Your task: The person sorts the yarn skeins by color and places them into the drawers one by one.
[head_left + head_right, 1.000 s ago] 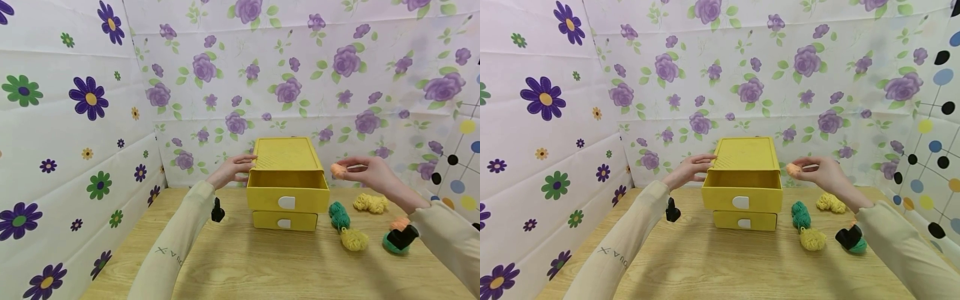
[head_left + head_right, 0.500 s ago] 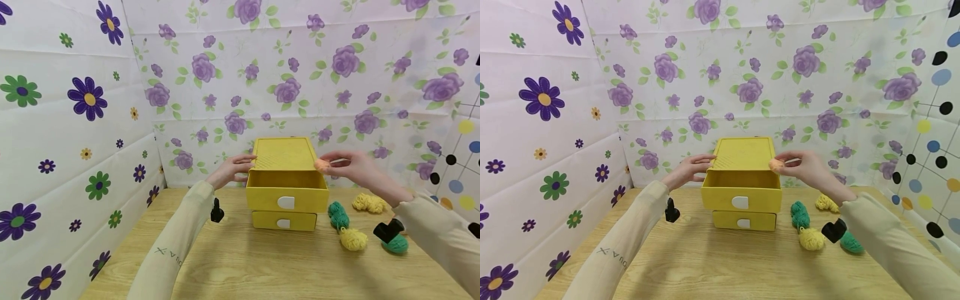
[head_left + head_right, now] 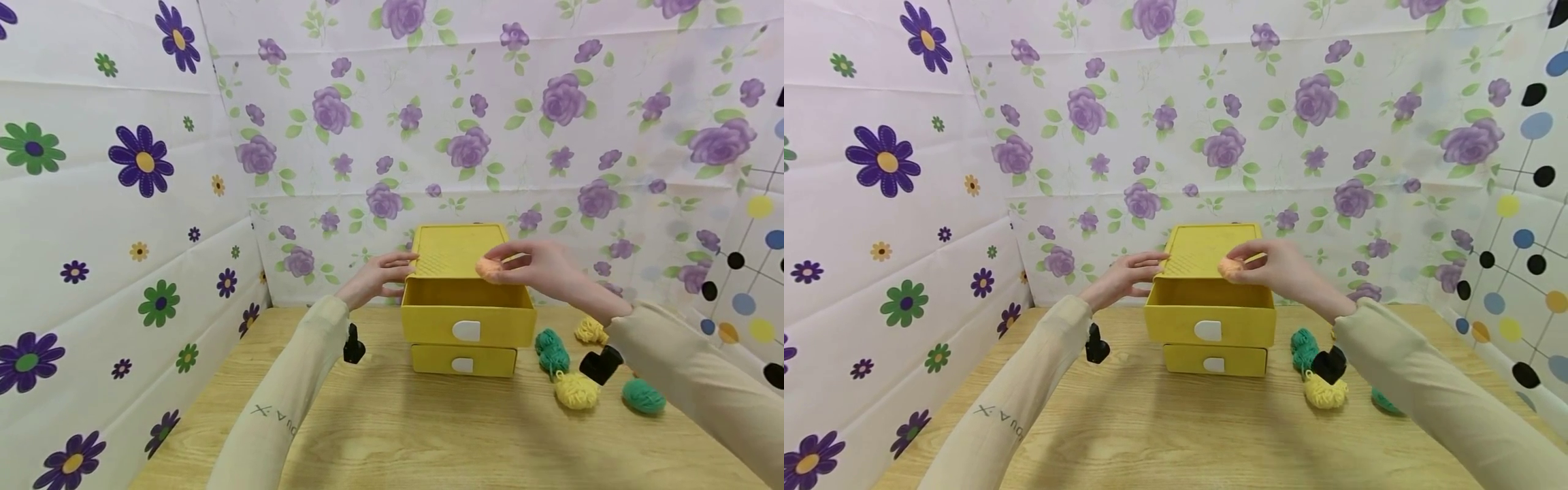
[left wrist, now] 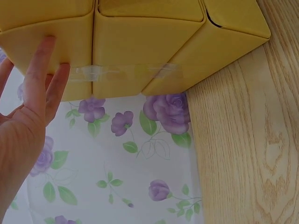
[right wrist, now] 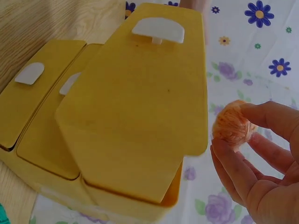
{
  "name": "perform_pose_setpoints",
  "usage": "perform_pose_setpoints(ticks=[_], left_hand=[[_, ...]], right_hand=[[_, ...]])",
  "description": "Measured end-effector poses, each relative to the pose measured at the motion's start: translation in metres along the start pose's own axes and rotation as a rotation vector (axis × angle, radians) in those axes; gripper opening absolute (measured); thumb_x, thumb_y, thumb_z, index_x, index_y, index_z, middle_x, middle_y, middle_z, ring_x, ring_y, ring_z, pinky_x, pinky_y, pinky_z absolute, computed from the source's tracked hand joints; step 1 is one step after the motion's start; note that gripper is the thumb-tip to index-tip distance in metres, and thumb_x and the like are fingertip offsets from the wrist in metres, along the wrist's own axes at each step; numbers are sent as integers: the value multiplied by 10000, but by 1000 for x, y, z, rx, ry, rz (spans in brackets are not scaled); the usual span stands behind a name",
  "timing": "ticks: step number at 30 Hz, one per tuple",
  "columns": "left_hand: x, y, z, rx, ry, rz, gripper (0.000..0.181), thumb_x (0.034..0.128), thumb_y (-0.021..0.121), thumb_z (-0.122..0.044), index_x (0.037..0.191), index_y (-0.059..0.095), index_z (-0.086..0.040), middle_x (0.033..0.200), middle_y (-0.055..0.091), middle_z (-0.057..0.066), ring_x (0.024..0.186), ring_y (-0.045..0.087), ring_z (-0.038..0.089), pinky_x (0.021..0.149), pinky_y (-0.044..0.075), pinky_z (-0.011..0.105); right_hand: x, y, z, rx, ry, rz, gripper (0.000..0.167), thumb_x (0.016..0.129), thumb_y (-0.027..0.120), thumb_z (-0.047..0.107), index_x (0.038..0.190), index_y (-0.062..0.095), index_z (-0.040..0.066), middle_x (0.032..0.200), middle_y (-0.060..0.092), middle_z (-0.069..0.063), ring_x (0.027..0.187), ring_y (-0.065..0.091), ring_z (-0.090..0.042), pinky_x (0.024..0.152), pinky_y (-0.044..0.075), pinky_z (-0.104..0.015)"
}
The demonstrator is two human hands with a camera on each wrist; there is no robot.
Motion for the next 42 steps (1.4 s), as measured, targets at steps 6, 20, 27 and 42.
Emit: perform_pose_setpoints(ticks=[6, 20, 27, 42], left_hand=[[-10, 8, -12, 13, -9, 34, 477, 944, 506, -168, 1385, 359, -58, 1362, 356, 120, 1155, 389, 359, 857, 417, 451], [1, -2, 2, 11, -6, -31, 398, 931, 539, -194, 1319, 473, -137, 1276, 459, 55, 1091, 468, 314, 812, 451, 423], [2, -3, 3, 10, -4, -36, 386, 932, 537, -190, 1310, 482, -140, 1274, 460, 50, 1088, 470, 318, 812, 452, 421], [-13, 12, -17, 29, -19, 42, 467, 950, 493, -170, 1382, 360, -52, 1357, 367, 124, 1139, 418, 347, 858, 417, 443]], right_hand=[[13, 16, 13, -19, -11, 30, 331, 815, 697, 175, 1113, 640, 43, 1102, 580, -134, 923, 597, -254, 748, 484, -378], [30, 50, 33, 13, -75, 88, 294, 796, 708, 96, 1066, 650, -5, 1028, 619, -118, 861, 616, -257, 733, 492, -351], [32, 54, 37, 1, -99, 75, 284, 790, 714, 97, 1050, 658, -4, 1012, 627, -117, 843, 624, -244, 722, 495, -338], [33, 57, 37, 24, -61, 73, 294, 793, 711, 100, 1066, 648, 10, 1024, 618, -130, 851, 622, -237, 690, 505, -327]])
Point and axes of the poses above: each hand's wrist, its own x-axis towards the middle knuckle, its own y-axis out of the palm, z = x × y, the point moved 10 cm from there along x, towards the middle knuckle
